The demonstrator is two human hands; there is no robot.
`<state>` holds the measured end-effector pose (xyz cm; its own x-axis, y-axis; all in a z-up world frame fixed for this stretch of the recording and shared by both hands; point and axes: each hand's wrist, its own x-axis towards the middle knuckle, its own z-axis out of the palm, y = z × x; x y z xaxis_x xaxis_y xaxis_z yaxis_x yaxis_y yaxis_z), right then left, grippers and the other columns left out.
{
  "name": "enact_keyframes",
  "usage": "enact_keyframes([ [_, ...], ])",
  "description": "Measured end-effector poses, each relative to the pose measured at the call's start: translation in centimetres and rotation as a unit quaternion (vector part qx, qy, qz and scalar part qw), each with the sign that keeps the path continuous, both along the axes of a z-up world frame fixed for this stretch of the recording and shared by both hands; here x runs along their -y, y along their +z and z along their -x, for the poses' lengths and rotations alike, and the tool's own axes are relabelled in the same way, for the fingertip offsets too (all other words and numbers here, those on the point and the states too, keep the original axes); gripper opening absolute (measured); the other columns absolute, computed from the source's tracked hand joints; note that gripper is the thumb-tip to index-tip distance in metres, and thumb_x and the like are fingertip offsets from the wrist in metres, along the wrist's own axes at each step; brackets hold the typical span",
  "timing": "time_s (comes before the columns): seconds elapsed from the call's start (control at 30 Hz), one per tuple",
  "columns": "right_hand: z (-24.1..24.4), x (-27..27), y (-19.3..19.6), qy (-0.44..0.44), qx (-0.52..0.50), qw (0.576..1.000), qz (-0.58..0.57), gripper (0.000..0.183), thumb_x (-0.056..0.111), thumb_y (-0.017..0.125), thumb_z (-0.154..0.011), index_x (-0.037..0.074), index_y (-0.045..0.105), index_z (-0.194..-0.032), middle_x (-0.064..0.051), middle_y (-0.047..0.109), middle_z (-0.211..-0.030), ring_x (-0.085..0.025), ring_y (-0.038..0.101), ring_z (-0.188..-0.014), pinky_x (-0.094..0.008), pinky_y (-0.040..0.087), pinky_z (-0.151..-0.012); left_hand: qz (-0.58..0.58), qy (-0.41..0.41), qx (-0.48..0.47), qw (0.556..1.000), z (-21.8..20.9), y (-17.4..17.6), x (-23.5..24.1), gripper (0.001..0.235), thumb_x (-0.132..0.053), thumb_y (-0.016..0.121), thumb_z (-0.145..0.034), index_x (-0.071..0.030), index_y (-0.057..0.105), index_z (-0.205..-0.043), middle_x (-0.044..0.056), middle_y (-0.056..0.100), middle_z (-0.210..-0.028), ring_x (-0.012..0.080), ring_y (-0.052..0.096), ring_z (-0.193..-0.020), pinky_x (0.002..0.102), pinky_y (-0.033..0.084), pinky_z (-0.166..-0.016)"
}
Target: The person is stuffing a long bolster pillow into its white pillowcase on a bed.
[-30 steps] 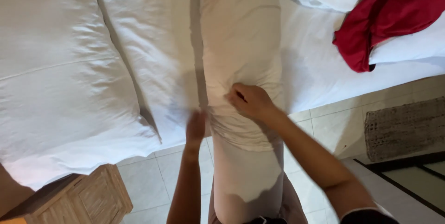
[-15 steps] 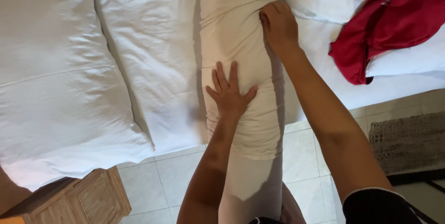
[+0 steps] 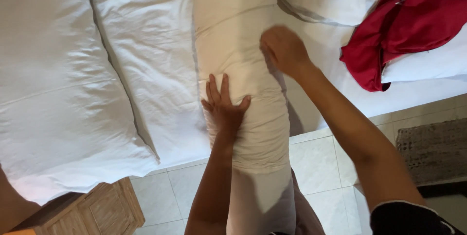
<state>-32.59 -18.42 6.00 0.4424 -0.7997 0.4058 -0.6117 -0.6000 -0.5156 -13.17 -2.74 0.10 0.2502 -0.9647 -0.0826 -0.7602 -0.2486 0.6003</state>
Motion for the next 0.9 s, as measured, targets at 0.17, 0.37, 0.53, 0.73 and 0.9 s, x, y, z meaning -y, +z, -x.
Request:
enact_keyframes([
  [0.17,1.0,-0.5,-1.8,0.039,0.008,0.999,-0.022,0.005,0.01,0.061,-0.102,0.005,0.061,-0.103,-0.013,0.064,-0.106,-0.038,0.061,-0.099,-0.048,0.051,-0.084,-0.027,0.004,0.017,0.999,-0.2,-0.2,0.0,0.099,-0.044,0.088,-0.067,-0.021,0.046,-0.153,0.016,0.025,-0.166,0.0384,0.022,-0.153,0.075,0.012,-0.115],
  [0.37,-2.6,-0.1,-5.5,-0.05,0.06,0.976,-0.205,0.011,0.015,0.053,-0.108,0.004,0.057,-0.108,-0.016,0.065,-0.09,-0.039,0.062,-0.083,-0.05,0.049,-0.075,-0.011,0.003,0.045,0.999,-1.0,-3.6,-0.9,0.097,-0.047,0.085,-0.071,-0.021,0.043,-0.154,0.015,0.026,-0.167,0.0382,0.02,-0.154,0.075,0.01,-0.115],
  [0.53,-4.6,-4.4,-1.8,0.072,-0.012,0.961,-0.268,0.029,0.029,0.064,-0.092,0.004,0.058,-0.105,-0.018,0.065,-0.07,-0.039,0.062,-0.064,-0.051,0.047,-0.059,0.066,-0.003,0.075,0.995,-3.7,-7.8,-2.8,0.091,-0.046,0.081,-0.077,-0.022,0.04,-0.154,0.012,0.029,-0.168,0.038,0.023,-0.157,0.071,0.018,-0.118],
  [0.73,-6.7,-7.4,-4.7,0.128,0.02,0.955,-0.267,0.027,0.035,0.068,-0.089,0.01,0.064,-0.098,-0.013,0.068,-0.077,-0.035,0.065,-0.071,-0.048,0.049,-0.064,0.063,0.004,0.03,0.998,-4.8,-4.8,-2.1,0.091,-0.043,0.08,-0.076,-0.011,0.041,-0.152,0.016,0.033,-0.163,0.0385,0.028,-0.151,0.065,0.024,-0.113],
  [0.9,-7.7,-4.6,-3.0,0.121,0.041,0.968,-0.217,0.016,0.029,0.063,-0.096,0.015,0.07,-0.099,-0.008,0.071,-0.09,-0.031,0.066,-0.085,-0.048,0.047,-0.077,0.197,0.164,-0.158,0.953,-11.3,-4.6,-0.1,0.044,-0.02,0.047,-0.096,0.004,0.052,-0.133,0.018,0.049,-0.131,0.0328,0.047,-0.125,0.045,0.035,-0.112],
])
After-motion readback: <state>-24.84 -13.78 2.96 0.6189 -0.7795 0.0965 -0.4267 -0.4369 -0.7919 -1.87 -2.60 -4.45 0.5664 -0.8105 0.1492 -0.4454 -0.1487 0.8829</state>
